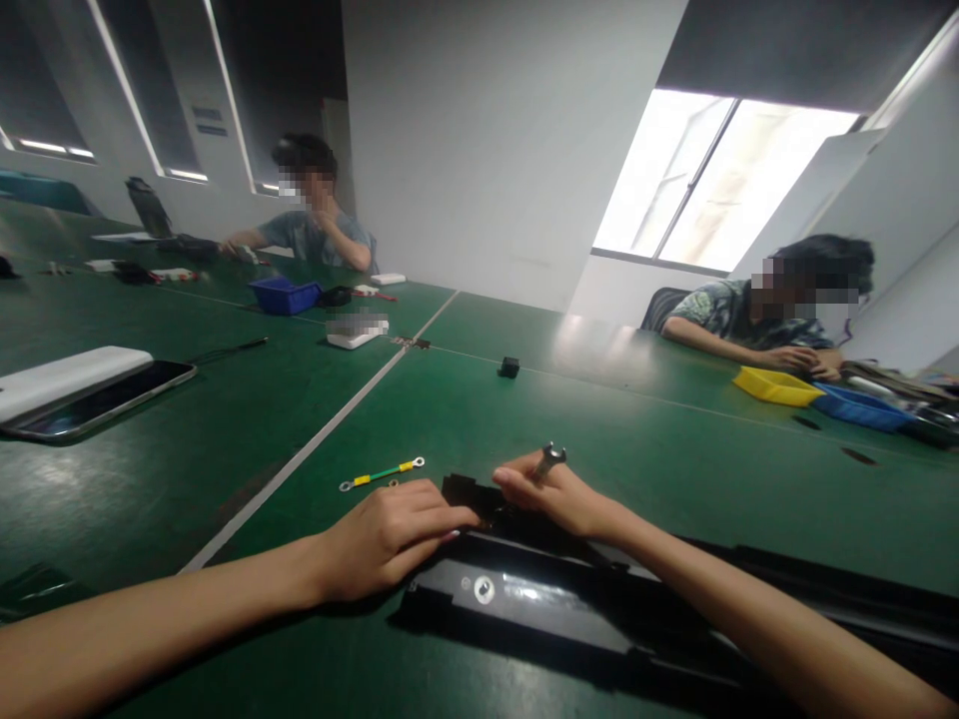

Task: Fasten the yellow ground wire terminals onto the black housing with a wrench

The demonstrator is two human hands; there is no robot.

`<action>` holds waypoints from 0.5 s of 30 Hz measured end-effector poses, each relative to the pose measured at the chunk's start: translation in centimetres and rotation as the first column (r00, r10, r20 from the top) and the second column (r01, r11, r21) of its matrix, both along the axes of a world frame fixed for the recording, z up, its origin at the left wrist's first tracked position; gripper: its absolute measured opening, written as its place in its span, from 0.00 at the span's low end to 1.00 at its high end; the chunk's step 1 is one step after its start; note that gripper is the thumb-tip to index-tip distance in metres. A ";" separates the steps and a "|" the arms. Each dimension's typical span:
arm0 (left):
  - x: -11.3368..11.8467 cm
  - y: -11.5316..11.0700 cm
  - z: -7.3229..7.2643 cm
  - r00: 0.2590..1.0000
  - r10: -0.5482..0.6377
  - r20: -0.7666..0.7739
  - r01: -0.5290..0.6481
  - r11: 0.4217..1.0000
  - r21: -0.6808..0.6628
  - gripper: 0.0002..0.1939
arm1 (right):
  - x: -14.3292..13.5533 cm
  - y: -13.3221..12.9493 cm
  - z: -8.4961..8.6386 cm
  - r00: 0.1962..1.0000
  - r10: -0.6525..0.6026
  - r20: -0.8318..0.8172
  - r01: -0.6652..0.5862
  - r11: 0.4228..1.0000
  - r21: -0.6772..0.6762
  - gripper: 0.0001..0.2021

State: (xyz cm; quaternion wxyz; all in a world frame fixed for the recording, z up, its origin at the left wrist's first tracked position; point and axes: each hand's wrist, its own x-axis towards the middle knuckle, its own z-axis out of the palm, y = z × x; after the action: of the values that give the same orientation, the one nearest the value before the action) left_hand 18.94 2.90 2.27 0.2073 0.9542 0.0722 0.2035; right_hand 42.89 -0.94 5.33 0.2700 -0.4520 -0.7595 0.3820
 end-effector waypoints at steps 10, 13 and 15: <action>0.1 0.2 0.0 1.000 -0.004 0.025 0.004 1.000 0.021 0.16 | -0.1 0.0 -0.1 1.000 -0.012 -0.020 0.011 0.999 -0.031 0.27; 0.1 0.1 -0.1 1.000 -0.005 0.023 0.005 1.000 0.019 0.16 | -0.1 0.0 -0.1 1.000 -0.002 -0.024 0.001 0.999 -0.039 0.27; 0.0 0.1 -0.1 1.000 -0.003 0.021 0.003 1.000 0.018 0.16 | -0.1 0.0 -0.1 1.000 -0.003 -0.023 0.002 0.999 -0.043 0.27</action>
State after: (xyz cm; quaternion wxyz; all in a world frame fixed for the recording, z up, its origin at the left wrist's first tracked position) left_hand 18.98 2.98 2.18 0.1998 0.9539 0.0667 0.2139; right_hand 42.78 -0.99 5.22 0.2693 -0.4543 -0.7473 0.4032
